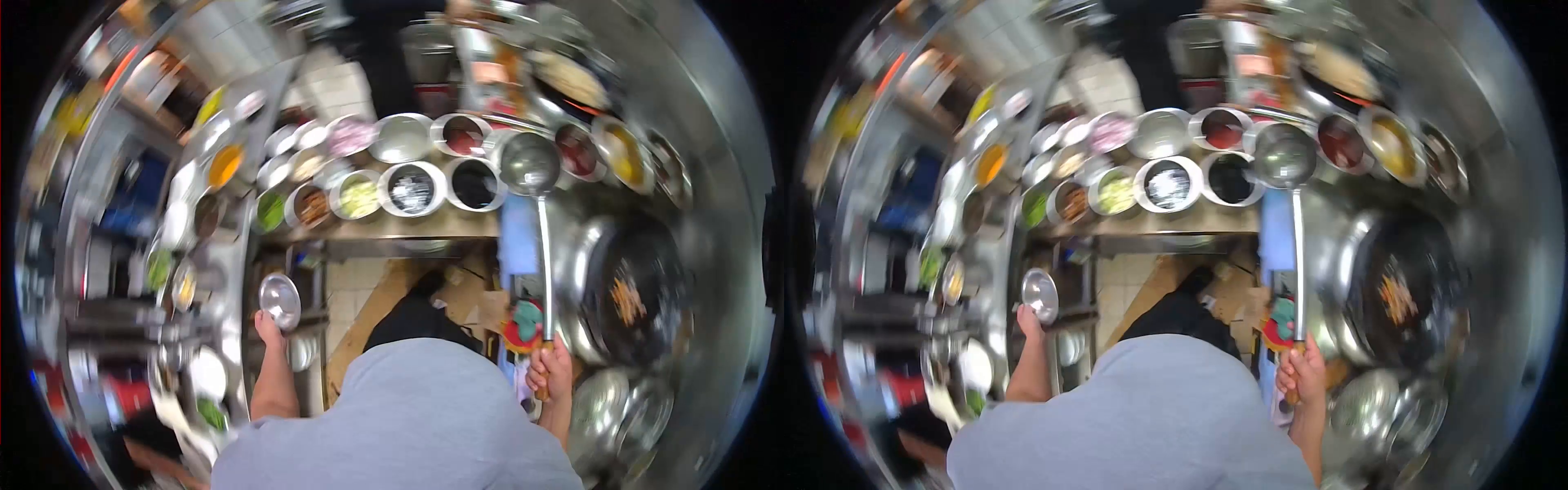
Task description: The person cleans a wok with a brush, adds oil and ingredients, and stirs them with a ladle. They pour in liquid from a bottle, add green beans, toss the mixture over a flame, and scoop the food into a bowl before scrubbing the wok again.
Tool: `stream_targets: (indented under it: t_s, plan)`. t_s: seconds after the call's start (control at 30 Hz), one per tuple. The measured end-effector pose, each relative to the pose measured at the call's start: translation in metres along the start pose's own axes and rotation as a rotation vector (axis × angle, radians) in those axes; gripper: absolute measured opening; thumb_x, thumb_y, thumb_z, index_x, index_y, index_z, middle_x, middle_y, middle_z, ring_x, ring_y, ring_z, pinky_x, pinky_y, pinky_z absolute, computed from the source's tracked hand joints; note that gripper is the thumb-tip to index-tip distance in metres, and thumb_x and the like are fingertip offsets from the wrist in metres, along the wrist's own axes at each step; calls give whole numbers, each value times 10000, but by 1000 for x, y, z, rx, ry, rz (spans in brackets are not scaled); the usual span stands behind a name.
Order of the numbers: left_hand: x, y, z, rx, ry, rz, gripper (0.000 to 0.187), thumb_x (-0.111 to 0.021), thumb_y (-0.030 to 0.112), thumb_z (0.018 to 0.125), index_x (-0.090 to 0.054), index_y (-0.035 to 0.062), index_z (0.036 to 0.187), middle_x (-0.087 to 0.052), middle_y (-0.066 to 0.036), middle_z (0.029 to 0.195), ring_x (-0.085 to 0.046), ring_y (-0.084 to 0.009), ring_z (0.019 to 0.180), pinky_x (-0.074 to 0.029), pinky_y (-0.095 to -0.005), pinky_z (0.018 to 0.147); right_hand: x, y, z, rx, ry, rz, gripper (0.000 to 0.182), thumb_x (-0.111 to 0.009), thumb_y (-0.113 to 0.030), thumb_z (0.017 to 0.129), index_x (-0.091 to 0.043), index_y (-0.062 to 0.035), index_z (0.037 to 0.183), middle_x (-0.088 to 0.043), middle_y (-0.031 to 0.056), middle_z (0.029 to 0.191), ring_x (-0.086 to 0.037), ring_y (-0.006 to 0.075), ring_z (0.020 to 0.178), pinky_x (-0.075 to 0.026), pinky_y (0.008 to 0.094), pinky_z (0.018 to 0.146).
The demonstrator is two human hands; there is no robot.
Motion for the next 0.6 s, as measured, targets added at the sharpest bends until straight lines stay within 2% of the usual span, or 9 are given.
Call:
stream_targets:
  t_s: [0.07, 0.13, 0.2, 0.27, 0.3, 0.37, 0.47, 0.53, 0.6]
  plan:
    - [112, -5, -21, -29, 391, -102, 273, -502, 81, 778, -569, -3, 1029, -607, -124, 946, -621, -238, 815, -524, -374, 669, -15, -6, 29, 20, -18, 35, 441, -482, -143, 941, -323, -97, 1350, -386, 1, 612, -359, 54, 369, -343, 218, 316]
    - [213, -32, -39, -74, 716, -25, 311, -513, 106, 780, -546, -10, 1067, -605, -124, 936, -621, -256, 778, -520, -383, 612, -37, -8, 51, 21, -104, -2, 464, -468, -134, 943, -300, -93, 1373, -365, -11, 610, -340, 51, 361, -332, 218, 297]
    - [247, -40, -76, -8, 992, -221, 312, -538, 102, 779, -518, 1, 1074, -600, -116, 910, -603, -239, 723, -484, -347, 529, -47, -6, 64, -3, -134, 20, 484, -464, -128, 945, -280, -90, 1391, -363, -11, 609, -334, 51, 358, -334, 217, 294]
    - [243, -27, -93, 100, 966, -290, 305, -545, 97, 802, -486, 29, 1093, -587, -116, 896, -579, -210, 675, -445, -308, 490, -55, -10, 70, -13, -144, -57, 491, -456, -124, 948, -267, -86, 1399, -359, -10, 607, -332, 51, 356, -336, 215, 293]
    - [247, -29, -95, 93, 989, -316, 305, -545, 97, 802, -486, 29, 1093, -587, -116, 896, -579, -210, 675, -445, -308, 490, -55, -10, 70, -23, -169, -87, 489, -457, -129, 950, -267, -83, 1398, -358, -9, 607, -332, 53, 353, -337, 214, 292]
    - [242, -29, -77, 61, 860, -439, 254, -522, 88, 840, -461, 44, 1083, -578, -122, 882, -574, -201, 668, -441, -291, 486, -60, -11, 71, -49, -197, -113, 491, -459, -132, 950, -265, -81, 1398, -360, -8, 606, -333, 54, 352, -335, 214, 292]
    - [226, -22, -58, 49, 789, -508, 222, -506, 83, 859, -458, 46, 1073, -575, -124, 873, -563, -211, 650, -446, -287, 487, -70, -13, 67, -76, -201, -160, 499, -461, -136, 951, -254, -69, 1399, -365, -6, 605, -334, 55, 349, -334, 212, 297]
    - [230, -13, -50, -12, 825, -591, 211, -526, 74, 850, -458, 18, 1041, -577, -125, 850, -575, -227, 682, -455, -296, 502, -72, -14, 62, -70, -175, -183, 506, -458, -133, 951, -242, -71, 1405, -365, -3, 605, -335, 57, 349, -334, 212, 302]
    - [258, 15, -54, -246, 951, -627, 216, -539, 60, 844, -469, -25, 1030, -577, -127, 843, -590, -230, 732, -473, -309, 515, -70, -14, 56, -57, -178, -195, 491, -458, -140, 956, -255, -72, 1398, -365, -5, 609, -336, 54, 355, -343, 212, 311]
Point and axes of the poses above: each hand's wrist, its own z-axis towards the middle knuckle, its own x-axis out of the back of the hand, y = z × x, the point moved 10 cm from there along z, towards the middle knuckle
